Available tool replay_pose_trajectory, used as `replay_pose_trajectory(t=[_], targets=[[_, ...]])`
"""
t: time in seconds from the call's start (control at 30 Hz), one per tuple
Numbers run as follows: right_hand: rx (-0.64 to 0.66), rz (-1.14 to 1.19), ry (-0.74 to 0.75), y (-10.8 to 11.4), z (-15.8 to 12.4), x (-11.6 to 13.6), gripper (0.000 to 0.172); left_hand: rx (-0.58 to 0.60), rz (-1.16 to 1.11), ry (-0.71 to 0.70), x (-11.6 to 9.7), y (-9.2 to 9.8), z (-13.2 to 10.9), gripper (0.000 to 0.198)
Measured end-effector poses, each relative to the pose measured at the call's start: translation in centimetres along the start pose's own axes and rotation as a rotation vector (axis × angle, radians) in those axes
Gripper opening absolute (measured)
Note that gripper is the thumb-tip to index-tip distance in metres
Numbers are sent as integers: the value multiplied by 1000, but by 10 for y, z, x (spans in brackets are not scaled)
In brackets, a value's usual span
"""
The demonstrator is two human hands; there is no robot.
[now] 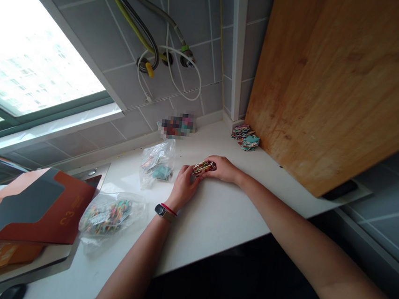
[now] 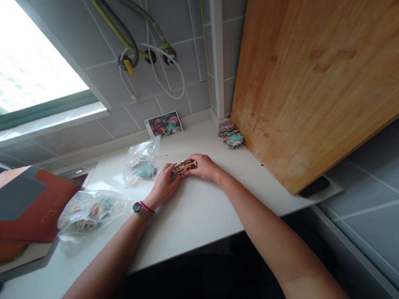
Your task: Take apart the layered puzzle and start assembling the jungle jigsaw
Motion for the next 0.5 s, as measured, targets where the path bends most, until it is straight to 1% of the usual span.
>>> replay_pose_trajectory(t=[0.07,0.17,0.33,0.4,0.5], targets=[[1,-30,8,0,0,1,41,-3,49,-5,2,0,1,18],[-5,-77,41,2,1,3,46,-4,62,-23,4,-1,1,12],[-36,-140,23,8,1,0,65,-17,23,-24,5,-1,1,15],[-43,-150,27,10,0,0,68,-23,12,-28,5,-1,1,14],[-28,-156,32,10,1,2,65,-28,21,-22,5,-1,1,11]])
Point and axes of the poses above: each hand's wrist, its own z-axis towards the middle knuckle, its own y-axis out of the back of the hand, x = y × z, the point moved 7 cm from there along z, towards the middle knuckle, and after that the axes turned 7 degrees about -z, right-handed, at the moved point
